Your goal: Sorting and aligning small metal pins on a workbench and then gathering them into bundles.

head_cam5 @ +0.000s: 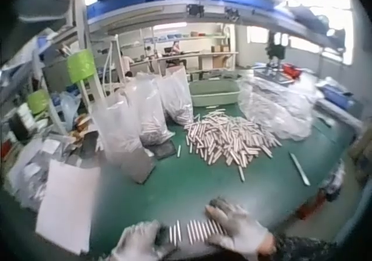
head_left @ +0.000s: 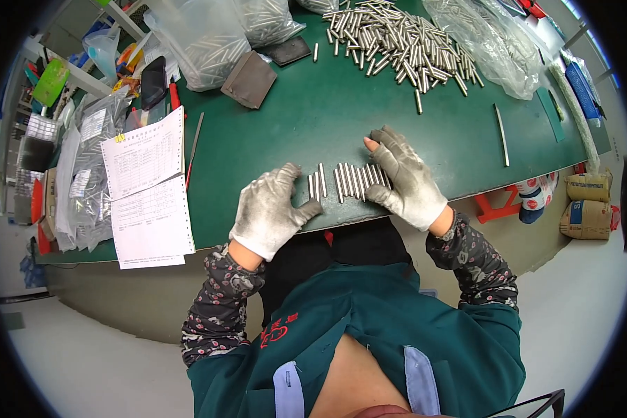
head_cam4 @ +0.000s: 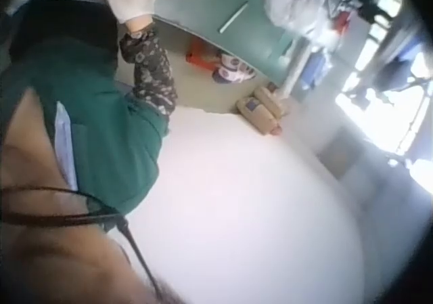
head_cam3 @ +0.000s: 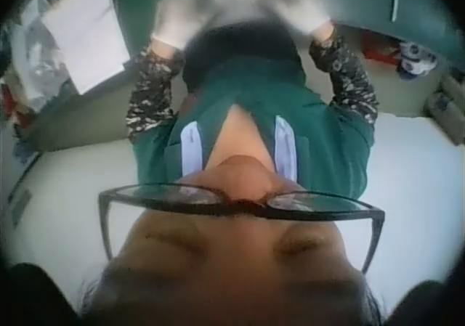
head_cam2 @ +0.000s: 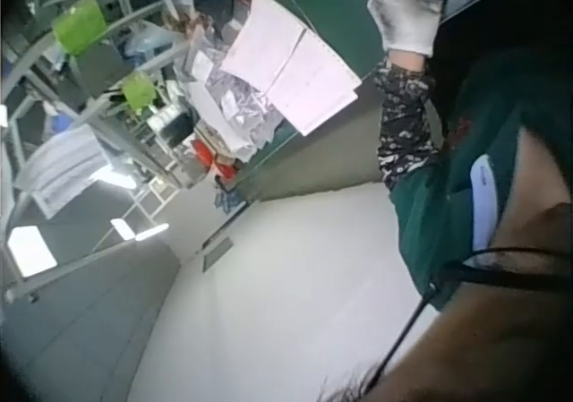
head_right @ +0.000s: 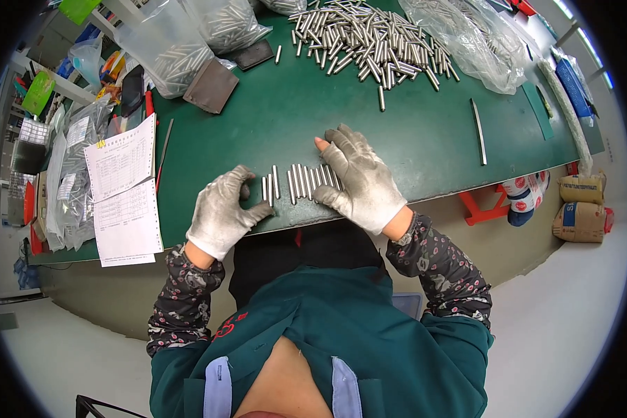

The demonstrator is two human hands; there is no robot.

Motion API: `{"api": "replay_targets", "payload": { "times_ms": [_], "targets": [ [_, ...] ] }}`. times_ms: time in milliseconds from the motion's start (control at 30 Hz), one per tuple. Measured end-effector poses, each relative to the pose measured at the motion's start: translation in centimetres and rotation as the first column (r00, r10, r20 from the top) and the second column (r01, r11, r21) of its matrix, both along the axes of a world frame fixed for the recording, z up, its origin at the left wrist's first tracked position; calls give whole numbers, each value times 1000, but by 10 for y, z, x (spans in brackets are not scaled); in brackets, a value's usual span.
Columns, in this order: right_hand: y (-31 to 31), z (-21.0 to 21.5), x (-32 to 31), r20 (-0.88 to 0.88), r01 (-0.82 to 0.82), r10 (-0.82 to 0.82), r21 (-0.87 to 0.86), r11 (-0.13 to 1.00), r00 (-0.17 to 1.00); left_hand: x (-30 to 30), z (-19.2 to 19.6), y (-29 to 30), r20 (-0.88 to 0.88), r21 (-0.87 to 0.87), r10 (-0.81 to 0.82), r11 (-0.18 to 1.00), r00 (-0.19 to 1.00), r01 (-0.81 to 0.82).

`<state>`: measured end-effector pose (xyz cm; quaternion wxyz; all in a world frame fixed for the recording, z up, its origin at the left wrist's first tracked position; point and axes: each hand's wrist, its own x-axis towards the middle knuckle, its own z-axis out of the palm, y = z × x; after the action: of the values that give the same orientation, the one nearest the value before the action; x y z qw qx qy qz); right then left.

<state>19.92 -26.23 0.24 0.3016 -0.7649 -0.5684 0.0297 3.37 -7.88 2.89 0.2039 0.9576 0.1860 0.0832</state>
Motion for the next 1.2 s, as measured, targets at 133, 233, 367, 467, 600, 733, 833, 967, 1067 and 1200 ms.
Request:
{"api": "replay_targets", "payload": {
  "times_ms": [133, 233, 367, 467, 600, 733, 833, 967, 1067, 1200],
  "targets": [
    [16, 2, -14, 70, 13, -17, 48, 999, 997, 15, -14, -3, 187, 62, -216, 976, 958, 208],
    [28, 3, -27, 81, 29, -34, 63, 998, 996, 23, -19, -6, 164, 48, -215, 976, 963, 210],
    [40, 2, -35, 39, 33, -38, 100, 994, 999, 33, -28, -15, 244, -105, -216, 963, 945, 247],
    [43, 7, -35, 31, 5, -8, 95, 995, 999, 24, -29, -14, 356, -225, -192, 932, 914, 284],
    [42, 7, -38, 45, 5, -10, 93, 996, 999, 1, -25, -14, 460, -462, -63, 835, 886, 299],
    [39, 5, -36, -23, -39, 40, 59, 997, 999, -46, -24, -36, 440, -579, 173, 804, 881, 132],
    [34, 7, -41, -22, -95, 97, 73, 993, 995, -61, -39, -56, 173, -949, 46, 275, 984, 154],
    [25, 10, -59, -84, -132, 139, 87, 987, 987, -32, -62, -72, 198, -834, -4, -527, 980, 166],
    [18, 10, -70, -71, -114, 121, 90, 989, 990, -19, -41, -87, 134, -634, 227, -729, 965, 260],
    [9, 13, -74, -117, -143, 154, 98, 985, 981, -23, -35, -89, 25, -571, 255, -790, 967, 223]
  ]
}}
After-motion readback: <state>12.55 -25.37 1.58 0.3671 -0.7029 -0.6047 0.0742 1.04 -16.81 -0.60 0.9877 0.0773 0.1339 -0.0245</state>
